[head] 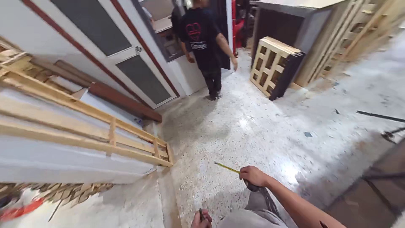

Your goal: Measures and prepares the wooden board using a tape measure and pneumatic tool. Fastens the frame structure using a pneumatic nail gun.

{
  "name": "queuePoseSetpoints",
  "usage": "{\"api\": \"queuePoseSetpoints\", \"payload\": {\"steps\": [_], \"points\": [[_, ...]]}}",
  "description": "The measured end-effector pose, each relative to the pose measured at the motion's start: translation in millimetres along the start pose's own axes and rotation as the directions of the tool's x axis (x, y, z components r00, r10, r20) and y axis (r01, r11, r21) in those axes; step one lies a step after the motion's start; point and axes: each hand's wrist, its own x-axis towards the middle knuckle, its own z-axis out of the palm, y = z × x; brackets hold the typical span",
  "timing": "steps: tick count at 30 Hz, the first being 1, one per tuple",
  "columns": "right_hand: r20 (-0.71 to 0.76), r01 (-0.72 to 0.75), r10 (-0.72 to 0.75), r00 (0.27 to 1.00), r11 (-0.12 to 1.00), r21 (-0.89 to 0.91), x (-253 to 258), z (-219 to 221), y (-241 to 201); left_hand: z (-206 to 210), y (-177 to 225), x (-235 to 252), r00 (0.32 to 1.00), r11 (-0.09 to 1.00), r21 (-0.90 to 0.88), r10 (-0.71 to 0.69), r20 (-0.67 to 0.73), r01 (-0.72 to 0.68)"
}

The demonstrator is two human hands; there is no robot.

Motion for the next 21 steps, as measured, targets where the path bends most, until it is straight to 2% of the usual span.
{"api": "queuePoseSetpoints", "payload": {"steps": [3, 6, 10, 13, 17, 19, 21], "points": [[-0.247, -0.137, 0.191, 0.95, 0.966, 0.217, -80, 45, 36, -30, 8, 8, 0.981, 0.99, 0.137, -0.044, 0.186, 0.019], [-0.312, -0.241, 0.357, 0.881, 0.904, 0.354, -154, 124, 53, -35, 11, 11, 0.95, 0.941, 0.335, -0.063, 0.306, -0.046], [-0.366, -0.252, 0.398, 0.841, 0.888, 0.385, -229, 227, 42, 1, 13, 26, 0.866, 0.847, 0.479, -0.044, 0.497, -0.232], [-0.434, -0.227, 0.424, 0.795, 0.871, 0.435, -277, 308, 24, 42, 3, 5, 0.729, 0.739, 0.527, -0.071, 0.681, -0.42], [-0.477, -0.215, 0.481, 0.736, 0.834, 0.509, -331, 370, 15, 105, -25, -34, 0.494, 0.709, 0.427, -0.127, 0.86, -0.561], [-0.476, -0.214, 0.49, 0.73, 0.826, 0.522, -350, 392, 19, 126, -44, -55, 0.425, 0.674, 0.423, -0.176, 0.888, -0.606], [-0.462, -0.22, 0.5, 0.733, 0.816, 0.535, -371, 405, 26, 144, -61, -78, 0.385, 0.628, 0.436, -0.225, 0.895, -0.644]]}}
